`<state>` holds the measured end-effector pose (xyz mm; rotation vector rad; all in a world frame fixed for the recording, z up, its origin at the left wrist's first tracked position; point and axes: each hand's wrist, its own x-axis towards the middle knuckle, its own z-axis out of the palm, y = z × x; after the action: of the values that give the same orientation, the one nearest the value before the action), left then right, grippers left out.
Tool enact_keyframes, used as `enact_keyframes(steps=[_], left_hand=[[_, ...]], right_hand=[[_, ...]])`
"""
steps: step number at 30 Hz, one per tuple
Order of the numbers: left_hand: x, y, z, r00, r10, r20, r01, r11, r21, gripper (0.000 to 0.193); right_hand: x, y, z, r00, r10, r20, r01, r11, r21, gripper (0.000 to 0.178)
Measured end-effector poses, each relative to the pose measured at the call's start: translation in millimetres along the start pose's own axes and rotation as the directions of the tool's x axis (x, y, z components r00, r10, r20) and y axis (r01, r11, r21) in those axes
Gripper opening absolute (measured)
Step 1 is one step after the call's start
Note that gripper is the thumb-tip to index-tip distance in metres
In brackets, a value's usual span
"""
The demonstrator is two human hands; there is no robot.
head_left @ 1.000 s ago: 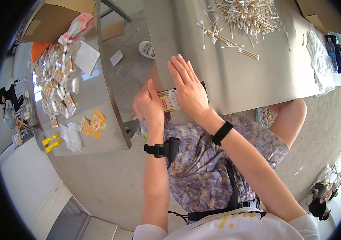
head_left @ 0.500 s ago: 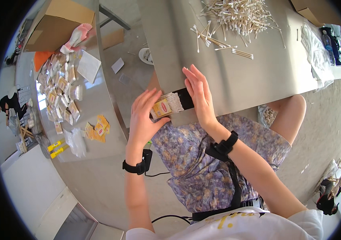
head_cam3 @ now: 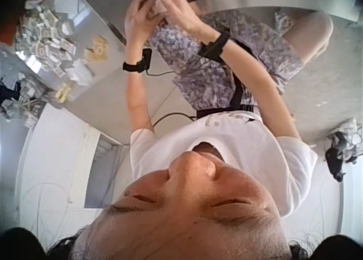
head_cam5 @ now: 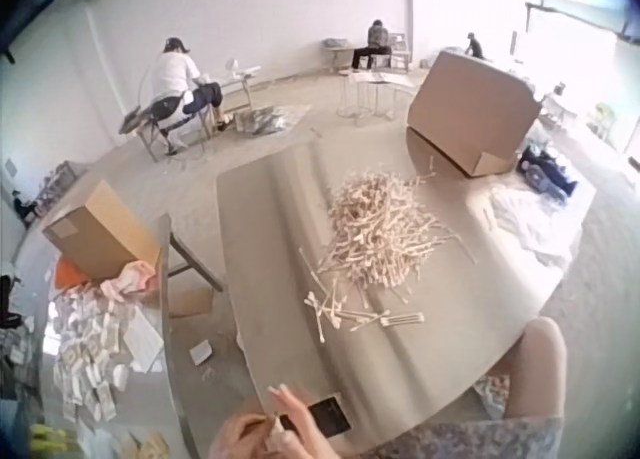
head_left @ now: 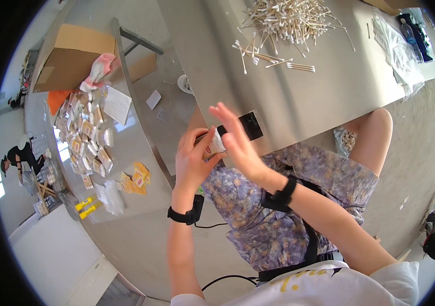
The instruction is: Organizing a stack of cotton swabs and placing them into a small plastic bag with a label.
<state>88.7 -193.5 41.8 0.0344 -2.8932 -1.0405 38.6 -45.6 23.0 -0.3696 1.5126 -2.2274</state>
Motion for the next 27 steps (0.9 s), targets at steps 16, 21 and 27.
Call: enact_keyframes(steps=[16, 21, 27], left_hand=[[73.6, -32.1, -4.5, 0.695, -0.411, 0.590, 0.521, 0.854, -0.018, 0.021], [51.3, -27.2, -2.5, 0.840, -0.328, 0.432, 0.355, 0.935, 0.019, 0.025], [23.1, -25.2, -59.8, 0.846, -0.400, 0.354, 0.371, 0.917, 0.149, 0.025]], right_hand=[[-101.1, -162.4, -140.0, 0.970, 0.121, 0.211, -0.116, 0.993, -0.040, 0.080], [-116.1, -177.7, -145.0, 0.969, 0.068, 0.236, -0.071, 0.997, 0.008, 0.079], [-125.3, -175.4, -157.4, 0.978, 0.003, 0.210, -0.006, 1.000, 0.012, 0.076]])
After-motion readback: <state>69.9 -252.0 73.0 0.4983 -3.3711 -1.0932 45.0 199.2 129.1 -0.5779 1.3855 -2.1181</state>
